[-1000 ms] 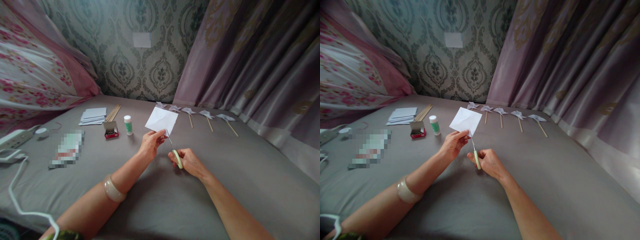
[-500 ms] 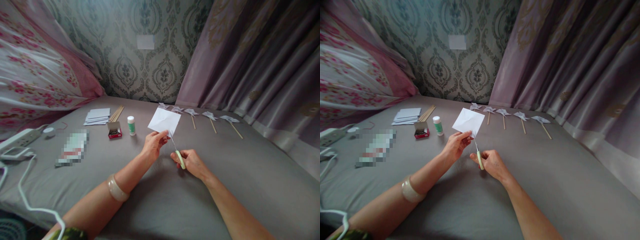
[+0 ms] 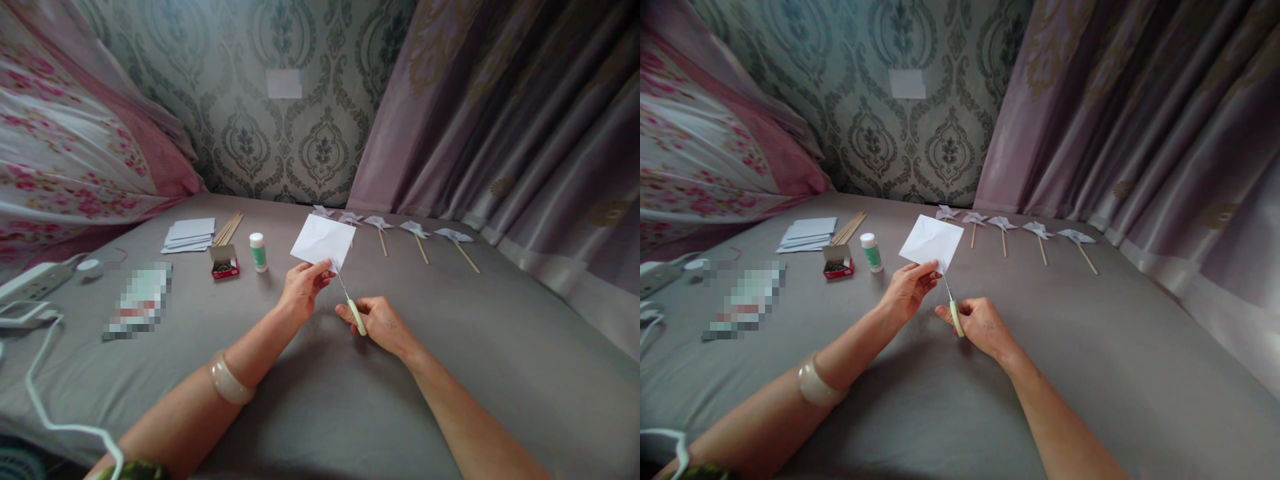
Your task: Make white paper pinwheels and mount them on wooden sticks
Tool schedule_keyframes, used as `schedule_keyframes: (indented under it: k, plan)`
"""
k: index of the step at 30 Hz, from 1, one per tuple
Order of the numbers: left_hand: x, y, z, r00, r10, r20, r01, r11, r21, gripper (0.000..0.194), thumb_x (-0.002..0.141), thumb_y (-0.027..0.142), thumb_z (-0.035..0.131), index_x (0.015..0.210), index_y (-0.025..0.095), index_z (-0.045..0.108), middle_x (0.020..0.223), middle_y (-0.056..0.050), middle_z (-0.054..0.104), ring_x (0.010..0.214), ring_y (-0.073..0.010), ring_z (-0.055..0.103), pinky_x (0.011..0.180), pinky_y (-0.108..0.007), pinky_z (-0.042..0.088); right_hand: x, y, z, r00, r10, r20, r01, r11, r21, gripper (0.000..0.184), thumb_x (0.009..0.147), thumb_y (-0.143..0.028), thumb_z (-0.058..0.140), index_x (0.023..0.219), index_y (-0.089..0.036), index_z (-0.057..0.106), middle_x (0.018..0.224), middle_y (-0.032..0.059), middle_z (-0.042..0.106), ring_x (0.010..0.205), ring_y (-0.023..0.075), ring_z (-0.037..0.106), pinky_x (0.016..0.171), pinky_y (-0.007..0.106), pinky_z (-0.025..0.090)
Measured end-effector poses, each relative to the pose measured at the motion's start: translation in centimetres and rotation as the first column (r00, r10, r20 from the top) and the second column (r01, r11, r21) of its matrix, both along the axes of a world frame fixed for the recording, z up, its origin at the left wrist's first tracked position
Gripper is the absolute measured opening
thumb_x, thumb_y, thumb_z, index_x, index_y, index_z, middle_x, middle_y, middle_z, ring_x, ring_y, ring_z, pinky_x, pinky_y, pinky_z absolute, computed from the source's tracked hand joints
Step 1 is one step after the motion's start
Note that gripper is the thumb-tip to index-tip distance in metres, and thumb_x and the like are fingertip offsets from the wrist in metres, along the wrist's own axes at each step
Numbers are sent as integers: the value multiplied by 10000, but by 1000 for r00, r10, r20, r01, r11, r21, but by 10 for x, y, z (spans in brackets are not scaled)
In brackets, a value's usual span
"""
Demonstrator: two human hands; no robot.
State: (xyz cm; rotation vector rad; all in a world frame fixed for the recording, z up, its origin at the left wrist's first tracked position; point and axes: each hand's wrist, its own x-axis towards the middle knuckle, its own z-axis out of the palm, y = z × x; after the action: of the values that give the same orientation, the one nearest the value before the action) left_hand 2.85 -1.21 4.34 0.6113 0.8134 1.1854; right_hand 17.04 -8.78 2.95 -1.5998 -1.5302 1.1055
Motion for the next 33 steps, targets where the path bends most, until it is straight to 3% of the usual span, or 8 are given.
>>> schedule_keyframes:
  k: [16, 33]
  plan:
    - [0, 1, -1, 1000, -1, 6, 0, 1000, 28, 215, 550, 178, 815, 626, 106, 627, 575, -19, 636, 564, -94, 610, 550, -191, 434, 0, 1, -1, 999, -34, 29, 33, 999, 7, 501, 669, -628, 650, 526, -161, 541, 485, -21, 514, 475, 86, 410, 502, 237, 303]
    - [3, -7, -3, 998, -58, -32, 60, 995, 81, 244, 522, 230, 827, 611, 104, 638, 601, -25, 621, 585, -100, 586, 575, -225, 415, -2, 2, -4, 996, -66, -57, 69, 997, 45, 493, 630, -617, 683, 516, -161, 536, 496, -18, 504, 480, 81, 384, 475, 231, 302]
